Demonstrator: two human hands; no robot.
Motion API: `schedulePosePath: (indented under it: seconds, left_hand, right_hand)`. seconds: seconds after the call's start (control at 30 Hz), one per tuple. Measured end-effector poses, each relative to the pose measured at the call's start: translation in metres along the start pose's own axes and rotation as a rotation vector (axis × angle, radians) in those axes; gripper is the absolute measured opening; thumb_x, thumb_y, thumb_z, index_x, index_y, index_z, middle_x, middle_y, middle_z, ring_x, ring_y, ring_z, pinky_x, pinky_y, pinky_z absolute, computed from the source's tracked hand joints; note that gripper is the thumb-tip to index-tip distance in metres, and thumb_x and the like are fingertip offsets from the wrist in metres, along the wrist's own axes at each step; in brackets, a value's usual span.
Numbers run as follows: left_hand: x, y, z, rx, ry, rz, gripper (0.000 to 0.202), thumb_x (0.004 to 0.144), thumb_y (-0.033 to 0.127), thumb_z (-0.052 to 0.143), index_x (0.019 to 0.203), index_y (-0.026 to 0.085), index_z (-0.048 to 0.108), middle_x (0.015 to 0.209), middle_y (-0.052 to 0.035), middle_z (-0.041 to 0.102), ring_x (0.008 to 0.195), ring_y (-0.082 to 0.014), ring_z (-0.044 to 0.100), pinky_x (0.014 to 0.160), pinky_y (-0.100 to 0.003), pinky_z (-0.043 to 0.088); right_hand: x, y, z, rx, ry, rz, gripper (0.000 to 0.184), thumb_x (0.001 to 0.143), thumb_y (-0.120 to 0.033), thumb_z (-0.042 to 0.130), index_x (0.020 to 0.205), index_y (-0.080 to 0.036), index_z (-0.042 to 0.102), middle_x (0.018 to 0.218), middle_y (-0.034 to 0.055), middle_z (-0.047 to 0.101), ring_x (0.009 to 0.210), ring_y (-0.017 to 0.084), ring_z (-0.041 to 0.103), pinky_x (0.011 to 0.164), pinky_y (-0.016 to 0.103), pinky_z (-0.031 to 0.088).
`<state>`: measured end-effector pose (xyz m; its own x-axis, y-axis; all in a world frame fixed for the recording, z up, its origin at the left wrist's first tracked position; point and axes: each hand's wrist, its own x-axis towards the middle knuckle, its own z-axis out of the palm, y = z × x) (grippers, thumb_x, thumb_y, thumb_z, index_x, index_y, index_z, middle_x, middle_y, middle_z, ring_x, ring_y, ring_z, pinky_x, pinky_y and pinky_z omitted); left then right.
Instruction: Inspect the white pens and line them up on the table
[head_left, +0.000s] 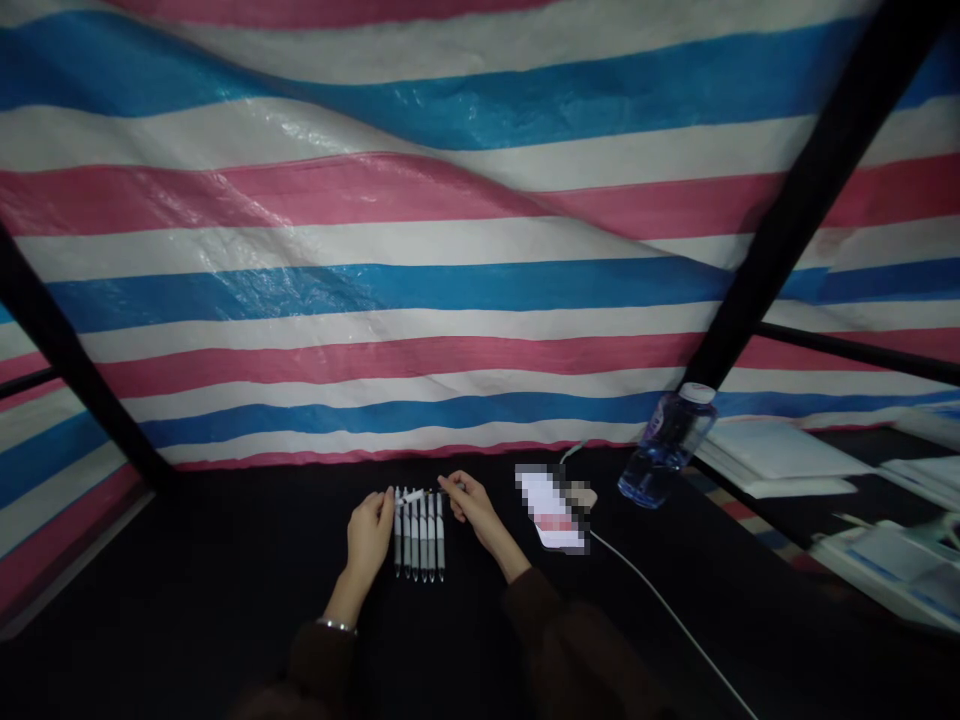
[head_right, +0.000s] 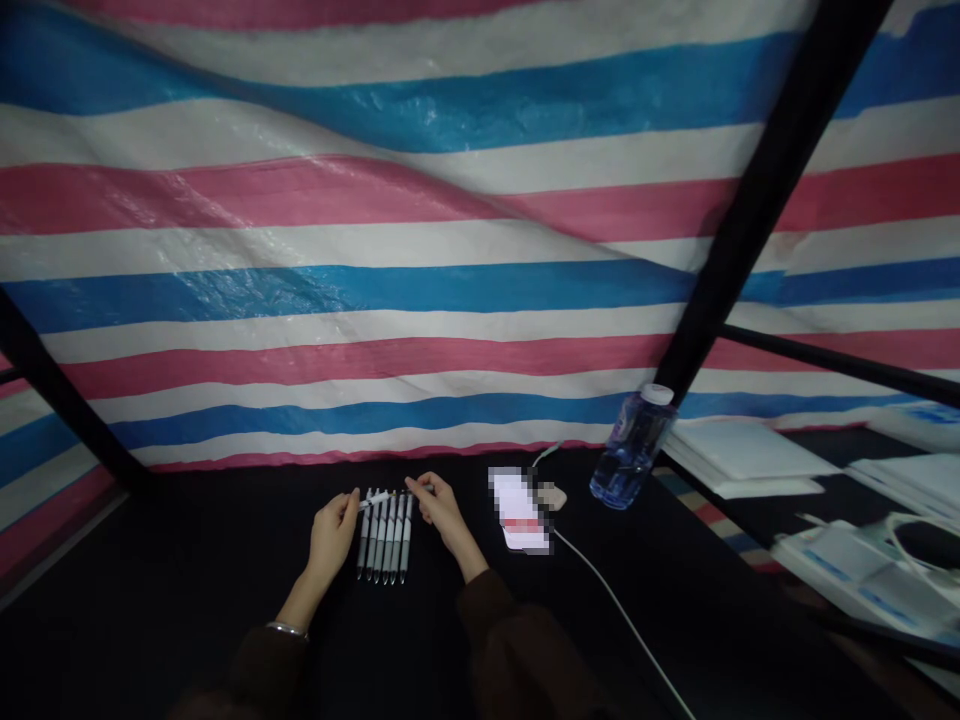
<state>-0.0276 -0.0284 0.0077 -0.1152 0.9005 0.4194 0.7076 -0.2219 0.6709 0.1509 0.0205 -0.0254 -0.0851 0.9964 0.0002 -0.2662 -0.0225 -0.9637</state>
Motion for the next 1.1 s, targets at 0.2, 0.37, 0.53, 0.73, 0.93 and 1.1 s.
schedulePosePath:
  seconds: [0.2, 0.37, 0.53, 0.73, 0.93, 1.1]
  left_hand:
    - [0.000, 0.002, -0.001, 0.019, -0.109, 0.014, 0.041, 0.084, 0.050, 0.038, 0.061, 0.019, 0.049, 0.056, 0.0029, 0.049, 0.054, -0.0103, 0.047, 0.053, -0.021, 0.030]
    - [-0.002, 0.005, -0.003, 0.017, -0.192, 0.056, 0.032, 0.084, 0.048, 0.041, 0.079, 0.021, 0.059, 0.071, 0.0006, 0.061, 0.066, -0.0136, 0.057, 0.059, -0.022, 0.038]
    - [-0.001, 0.001, -0.003, 0.040, -0.166, 0.159, 0.030, 0.085, 0.040, 0.042, 0.095, 0.023, 0.064, 0.091, -0.0036, 0.064, 0.084, -0.0162, 0.061, 0.072, -0.025, 0.044]
    - [0.000, -0.001, -0.001, 0.085, -0.139, 0.244, 0.022, 0.084, 0.027, 0.047, 0.095, 0.021, 0.065, 0.093, -0.0049, 0.066, 0.088, -0.0172, 0.061, 0.077, -0.029, 0.045]
    - [0.000, 0.000, -0.002, 0.152, -0.125, 0.260, 0.020, 0.083, 0.024, 0.048, 0.092, 0.020, 0.065, 0.093, -0.0059, 0.068, 0.089, -0.0191, 0.060, 0.079, -0.034, 0.042]
    - [-0.001, -0.001, -0.002, 0.149, -0.113, 0.272, 0.020, 0.083, 0.023, 0.048, 0.094, 0.021, 0.065, 0.094, -0.0058, 0.068, 0.089, -0.0187, 0.060, 0.077, -0.033, 0.042]
  right_hand:
    - [0.000, -0.001, -0.003, 0.058, -0.062, 0.036, 0.018, 0.064, -0.033, 0.057, 0.068, -0.019, 0.047, 0.045, -0.0089, 0.042, 0.034, 0.004, 0.033, 0.032, 0.016, 0.016]
    - [-0.003, -0.005, 0.002, -0.030, -0.090, -0.016, 0.021, 0.063, -0.033, 0.061, 0.075, -0.017, 0.054, 0.053, -0.0045, 0.054, 0.036, 0.005, 0.040, 0.032, 0.016, 0.020]
    - [-0.003, -0.006, 0.002, -0.050, -0.097, -0.051, 0.027, 0.064, -0.034, 0.065, 0.082, -0.017, 0.055, 0.061, -0.0014, 0.062, 0.038, 0.006, 0.044, 0.033, 0.016, 0.024]
    - [-0.005, -0.008, 0.003, -0.009, -0.135, -0.046, 0.029, 0.061, -0.035, 0.069, 0.078, -0.017, 0.055, 0.088, 0.0067, 0.069, 0.042, 0.007, 0.050, 0.034, 0.017, 0.026]
    - [-0.007, -0.013, 0.002, -0.042, -0.172, -0.025, 0.029, 0.060, -0.039, 0.072, 0.074, -0.016, 0.060, 0.081, 0.0056, 0.070, 0.038, 0.006, 0.048, 0.035, 0.019, 0.024]
    - [-0.007, -0.011, 0.003, -0.108, -0.147, -0.017, 0.034, 0.063, -0.046, 0.069, 0.072, -0.014, 0.063, 0.054, 0.0015, 0.064, 0.029, 0.004, 0.033, 0.034, 0.019, 0.017]
